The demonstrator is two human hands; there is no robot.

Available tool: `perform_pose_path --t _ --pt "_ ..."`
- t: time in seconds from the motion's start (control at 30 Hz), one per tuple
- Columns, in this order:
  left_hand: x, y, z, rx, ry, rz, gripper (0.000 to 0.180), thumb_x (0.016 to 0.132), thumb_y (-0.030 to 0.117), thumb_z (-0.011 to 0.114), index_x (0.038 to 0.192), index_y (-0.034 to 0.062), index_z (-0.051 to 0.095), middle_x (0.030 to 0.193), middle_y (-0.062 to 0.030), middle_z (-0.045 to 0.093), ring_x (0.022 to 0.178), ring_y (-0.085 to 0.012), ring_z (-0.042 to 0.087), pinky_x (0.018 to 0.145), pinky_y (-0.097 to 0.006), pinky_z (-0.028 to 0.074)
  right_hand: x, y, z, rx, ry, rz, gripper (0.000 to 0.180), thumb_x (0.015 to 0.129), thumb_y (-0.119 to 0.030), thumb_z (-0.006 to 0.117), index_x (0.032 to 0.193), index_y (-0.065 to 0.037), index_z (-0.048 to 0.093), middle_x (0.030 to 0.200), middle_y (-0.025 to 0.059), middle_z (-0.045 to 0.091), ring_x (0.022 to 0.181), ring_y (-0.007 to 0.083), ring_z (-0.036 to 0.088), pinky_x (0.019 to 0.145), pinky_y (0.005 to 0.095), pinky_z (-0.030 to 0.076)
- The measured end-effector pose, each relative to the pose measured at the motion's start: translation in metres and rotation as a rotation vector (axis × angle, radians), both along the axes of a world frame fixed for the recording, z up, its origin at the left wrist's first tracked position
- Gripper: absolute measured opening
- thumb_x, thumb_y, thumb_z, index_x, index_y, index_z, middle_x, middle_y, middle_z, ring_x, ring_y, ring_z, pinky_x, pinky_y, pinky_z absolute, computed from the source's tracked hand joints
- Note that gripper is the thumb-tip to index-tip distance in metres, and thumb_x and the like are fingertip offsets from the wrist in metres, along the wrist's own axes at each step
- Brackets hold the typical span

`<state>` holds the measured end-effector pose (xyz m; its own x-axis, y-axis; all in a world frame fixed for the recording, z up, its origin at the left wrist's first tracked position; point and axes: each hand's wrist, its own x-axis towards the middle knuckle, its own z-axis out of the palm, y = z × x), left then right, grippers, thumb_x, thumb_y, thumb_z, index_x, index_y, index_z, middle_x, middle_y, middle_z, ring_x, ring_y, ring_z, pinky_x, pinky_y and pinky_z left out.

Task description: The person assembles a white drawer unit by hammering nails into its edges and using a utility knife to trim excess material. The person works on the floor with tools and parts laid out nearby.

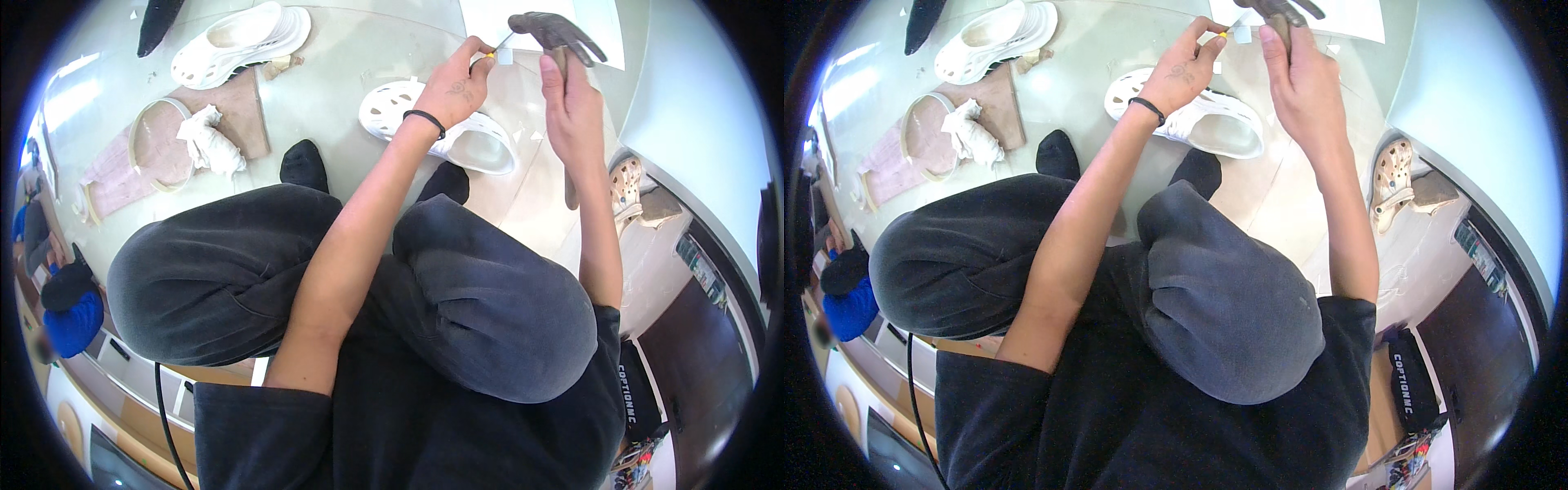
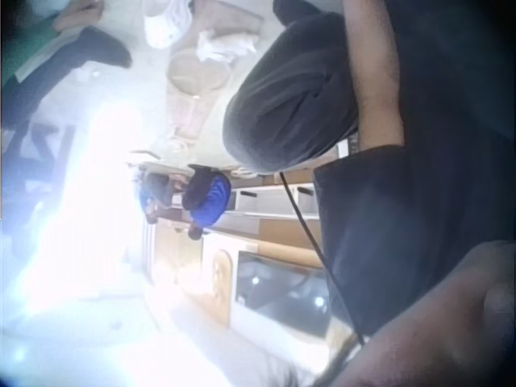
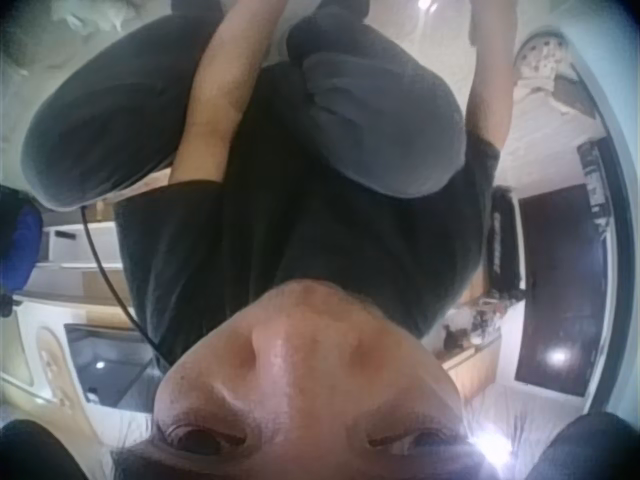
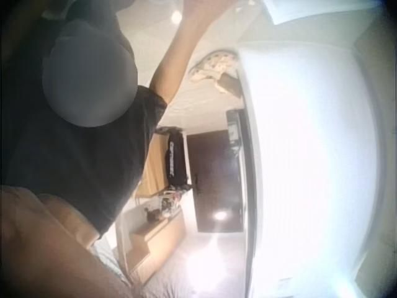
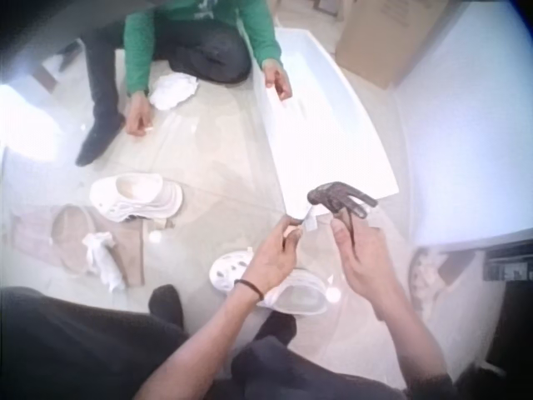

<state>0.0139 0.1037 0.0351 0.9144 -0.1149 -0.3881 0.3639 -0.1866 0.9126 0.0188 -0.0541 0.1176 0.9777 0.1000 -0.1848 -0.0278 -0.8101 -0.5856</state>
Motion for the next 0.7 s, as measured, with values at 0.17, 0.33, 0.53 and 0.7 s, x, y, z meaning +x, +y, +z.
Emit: perform_pose_path --t 0.17,0.33,0.53,0.7 --pt "-0.002 0.000 -0.003 0.015 -0.027 -0.027 0.027 0.101 0.027 0.053 0.123 0.0115 0.056 0.064 -0.0068 0.049 0.060 -0.0168 0.047 0.061 -0.033 0.042 0.004 -0.006 -0.005 -0.024 0.041 0.009 0.040 0.105 -0.041 0.045 0.112 -0.003 0.055 0.067 0.0209 0.062 0.066 0.0418 0.064 0.061 0.0465 0.048" --pt "-0.003 -0.001 -0.007 0.019 -0.058 0.003 0.027 0.101 0.028 0.053 0.123 0.0124 0.057 0.065 -0.0070 0.050 0.060 -0.0174 0.048 0.061 -0.033 0.042 0.007 -0.003 -0.002 0.015 -0.032 0.007 0.043 0.105 -0.041 0.043 0.117 -0.001 0.053 0.069 0.0214 0.062 0.068 0.0422 0.065 0.064 0.0467 0.048" --pt "-0.003 0.002 -0.002 0.044 -0.011 -0.018 0.028 0.100 0.029 0.053 0.123 0.0125 0.057 0.066 -0.0078 0.052 0.062 -0.0180 0.050 0.063 -0.033 0.043 0.008 -0.005 -0.004 0.039 -0.026 -0.039 0.038 0.106 -0.040 0.045 0.115 -0.005 0.054 0.069 0.0166 0.058 0.062 0.0275 0.059 0.062 0.0376 0.046" --pt "0.000 0.000 0.001 0.031 0.028 -0.029 0.022 0.098 0.026 0.054 0.116 0.0142 0.056 0.076 -0.0219 0.062 0.079 -0.0426 0.061 0.076 -0.046 0.048 0.009 -0.016 -0.021 -0.023 0.022 -0.034 0.040 0.105 -0.043 0.045 0.107 -0.004 0.055 0.068 0.0135 0.058 0.060 0.0238 0.057 0.060 0.0364 0.047"
